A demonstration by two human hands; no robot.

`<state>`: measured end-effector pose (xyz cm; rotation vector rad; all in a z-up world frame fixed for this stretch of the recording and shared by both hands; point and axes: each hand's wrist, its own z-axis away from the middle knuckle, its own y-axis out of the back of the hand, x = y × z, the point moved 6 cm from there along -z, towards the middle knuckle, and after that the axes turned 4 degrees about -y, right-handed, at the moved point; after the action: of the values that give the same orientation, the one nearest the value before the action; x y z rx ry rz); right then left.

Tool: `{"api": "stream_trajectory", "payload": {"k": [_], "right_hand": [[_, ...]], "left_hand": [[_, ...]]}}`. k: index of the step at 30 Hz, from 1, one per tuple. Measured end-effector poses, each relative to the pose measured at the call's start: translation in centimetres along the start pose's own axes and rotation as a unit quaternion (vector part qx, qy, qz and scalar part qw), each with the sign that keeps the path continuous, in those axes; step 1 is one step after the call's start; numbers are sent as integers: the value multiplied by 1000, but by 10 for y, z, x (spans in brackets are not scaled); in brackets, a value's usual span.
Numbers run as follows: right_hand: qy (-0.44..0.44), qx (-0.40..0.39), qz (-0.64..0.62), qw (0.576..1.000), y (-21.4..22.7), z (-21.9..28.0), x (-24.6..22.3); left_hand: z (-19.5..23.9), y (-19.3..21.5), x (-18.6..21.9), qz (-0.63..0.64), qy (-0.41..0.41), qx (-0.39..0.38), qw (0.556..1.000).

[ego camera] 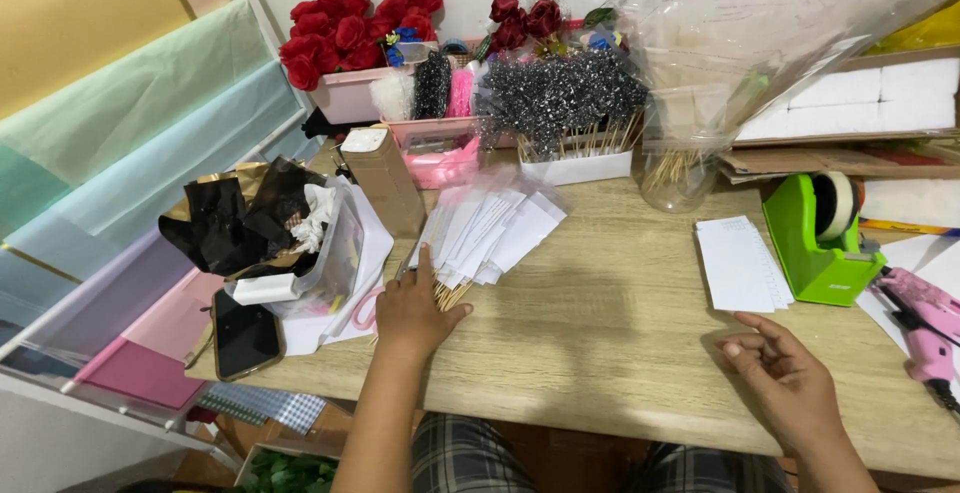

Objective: The person inserts wooden sticks into small clear plastic sleeves and places white paper labels inside the sleeves. They repeat this process for several sticks, then gather the completed items and place them into a glass jar on the table.

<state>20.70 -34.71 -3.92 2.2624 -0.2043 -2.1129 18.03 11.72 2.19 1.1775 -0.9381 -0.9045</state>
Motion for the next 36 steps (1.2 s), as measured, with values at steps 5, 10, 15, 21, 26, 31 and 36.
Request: {"api": "stream_trajectory", "payload": {"k": [5, 10, 15, 21, 26, 31, 36], "right_hand": [[1, 8, -5, 1000, -1, 2, 1], [0, 10, 2, 1000, -5, 8, -11], [-9, 17, 11, 1000, -10, 12, -21], [-4, 30, -4, 1000, -10, 14, -15], [14, 33, 14, 999, -5, 9, -2], [8, 38, 17, 999, 1, 2, 11], [26, 22, 15, 999, 0, -2, 20]], "left_hand": [[39, 27, -13, 98, -22, 57, 993], [87, 20, -44, 356, 42, 258, 897], [97, -33, -58, 625, 30, 465, 626], [69, -33, -36, 775, 55, 387, 496], [68, -18, -20, 780, 55, 340, 522], [80, -22, -20, 751, 124, 306, 572], [98, -21, -9, 419, -101, 582, 689]]}}
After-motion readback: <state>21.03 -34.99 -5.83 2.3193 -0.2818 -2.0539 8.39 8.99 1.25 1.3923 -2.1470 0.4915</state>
